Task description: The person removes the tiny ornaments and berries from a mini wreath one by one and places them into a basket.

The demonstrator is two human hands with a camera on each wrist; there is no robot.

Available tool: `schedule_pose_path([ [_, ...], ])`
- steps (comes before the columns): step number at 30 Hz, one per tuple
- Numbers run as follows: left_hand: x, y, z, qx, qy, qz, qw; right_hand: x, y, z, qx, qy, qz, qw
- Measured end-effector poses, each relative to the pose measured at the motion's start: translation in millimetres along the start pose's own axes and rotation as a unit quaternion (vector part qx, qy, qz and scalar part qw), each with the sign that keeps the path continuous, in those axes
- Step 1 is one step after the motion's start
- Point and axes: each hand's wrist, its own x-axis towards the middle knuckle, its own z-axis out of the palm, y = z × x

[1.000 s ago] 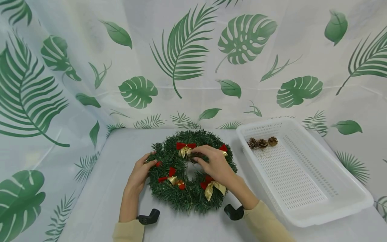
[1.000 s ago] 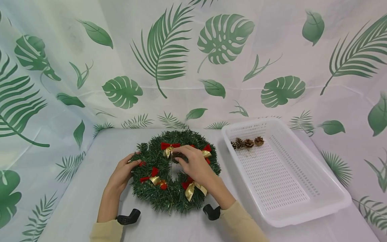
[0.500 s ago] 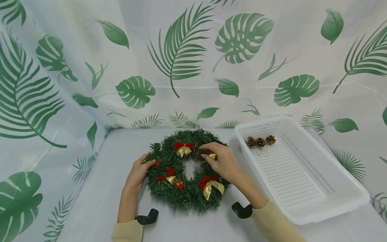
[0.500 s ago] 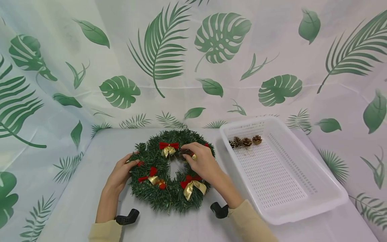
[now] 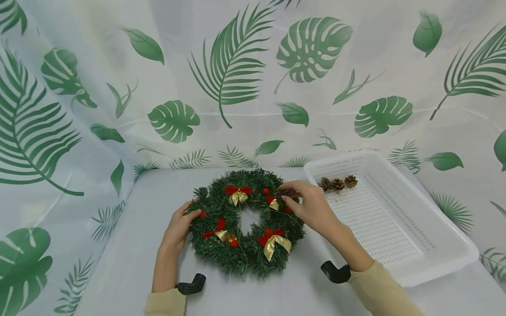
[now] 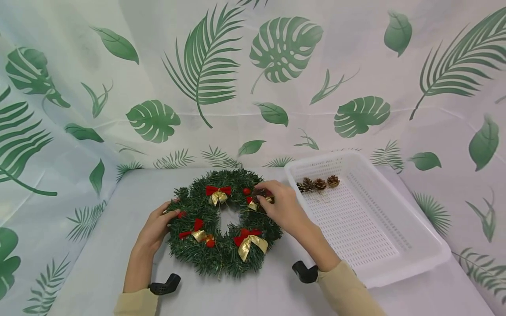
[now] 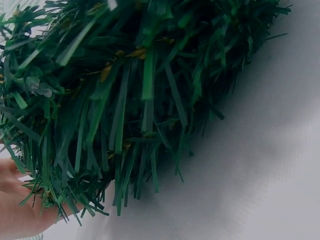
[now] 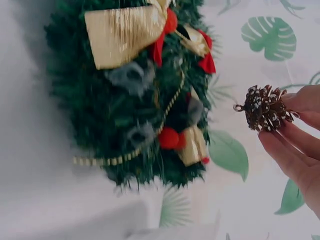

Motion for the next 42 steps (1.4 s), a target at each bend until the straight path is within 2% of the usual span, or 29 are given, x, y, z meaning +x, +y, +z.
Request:
schedule_pose_path([
  [5,-1.4,-0.7,-1.1,-0.004,-0.005,0.007,1.0000,-1.1,9.2,-12.5,0.005,0.007,0.013,0.9999],
  [12,-1.2,-1.7,-1.6,-0.005,-0.004,0.004,1.0000,-0.4,19.6,-31.4,-0.015,0.031,-0.014,0.9993],
  [16,0.3,-2.4,-1.1,-0.007,-0.002,0.002,1.0000,-2.5,25.8,-43.0,-0.037,0.043,-0.011,0.9983],
  [19,0.4,-2.5,-1.6,-0.007,-0.002,0.003,1.0000,-3.8,30.9,-50.8,-0.045,0.045,0.005,0.9980],
  [24,-1.2,-1.7,-2.7,-0.004,0.000,0.001,1.0000,-4.6,36.7,-62.8,-0.027,0.037,0.038,0.9982],
  [32,0.0,-2.0,-3.4,-0.006,-0.001,0.002,1.0000,-10.1,49.0,-84.1,-0.034,0.022,0.122,0.9917],
  [42,-0.2,-0.7,-1.1,-0.015,-0.004,0.009,0.9998,-15.9,74.6,-103.0,-0.045,0.018,0.169,0.9844],
])
